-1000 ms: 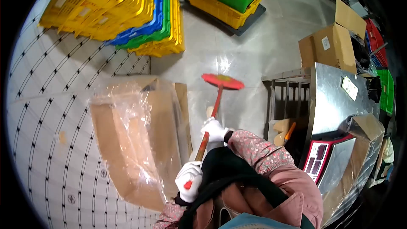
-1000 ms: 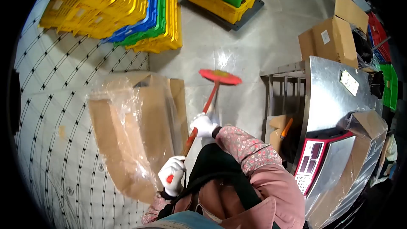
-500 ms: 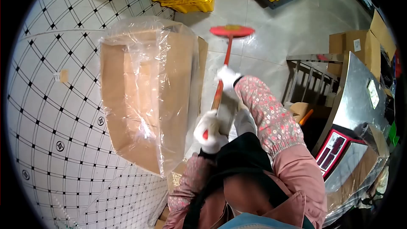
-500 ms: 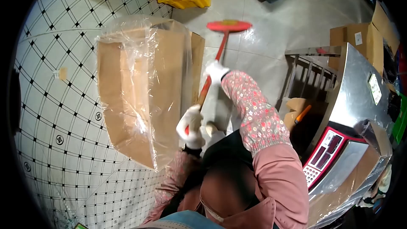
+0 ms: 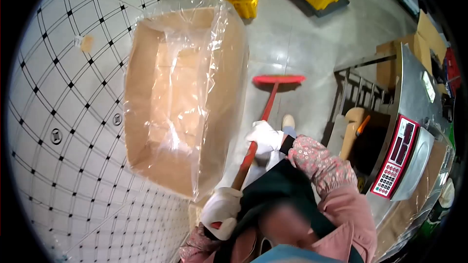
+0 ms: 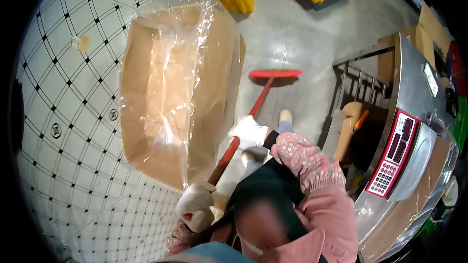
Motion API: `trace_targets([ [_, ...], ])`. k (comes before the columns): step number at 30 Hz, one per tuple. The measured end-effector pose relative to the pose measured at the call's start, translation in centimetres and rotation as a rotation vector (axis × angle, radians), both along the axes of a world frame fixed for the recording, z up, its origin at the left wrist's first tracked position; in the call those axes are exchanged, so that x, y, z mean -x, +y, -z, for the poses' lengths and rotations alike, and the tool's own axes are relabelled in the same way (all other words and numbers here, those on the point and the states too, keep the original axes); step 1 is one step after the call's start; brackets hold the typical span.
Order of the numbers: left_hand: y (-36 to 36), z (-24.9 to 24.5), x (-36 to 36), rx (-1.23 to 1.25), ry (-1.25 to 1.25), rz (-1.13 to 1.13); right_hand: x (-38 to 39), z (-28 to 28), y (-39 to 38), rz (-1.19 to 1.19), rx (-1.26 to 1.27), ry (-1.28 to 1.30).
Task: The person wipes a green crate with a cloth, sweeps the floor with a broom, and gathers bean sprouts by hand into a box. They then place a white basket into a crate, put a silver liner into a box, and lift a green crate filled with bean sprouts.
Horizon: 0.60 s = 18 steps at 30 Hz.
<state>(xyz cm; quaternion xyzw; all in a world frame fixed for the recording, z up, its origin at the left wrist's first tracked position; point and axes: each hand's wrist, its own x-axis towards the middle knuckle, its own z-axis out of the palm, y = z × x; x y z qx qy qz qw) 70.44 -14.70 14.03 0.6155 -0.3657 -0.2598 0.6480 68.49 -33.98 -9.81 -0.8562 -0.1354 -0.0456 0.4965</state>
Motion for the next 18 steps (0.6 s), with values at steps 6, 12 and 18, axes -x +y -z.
trace_targets([
  [6,-7.6,7.9,-1.5,0.212,-0.198,-0.039,-5.8,0.4,-9.6,0.440,0.258,-0.279],
  [12,-21.5,16.9,-8.2,0.113,-0.339,-0.432,-18.4,7.9,-21.4,0.138,0.328,-0.188],
  [18,-25.6,18.5,-11.1,-0.057,-0.195,-0.422,-21.1,14.5,-24.1,0.070,0.304,-0.077],
])
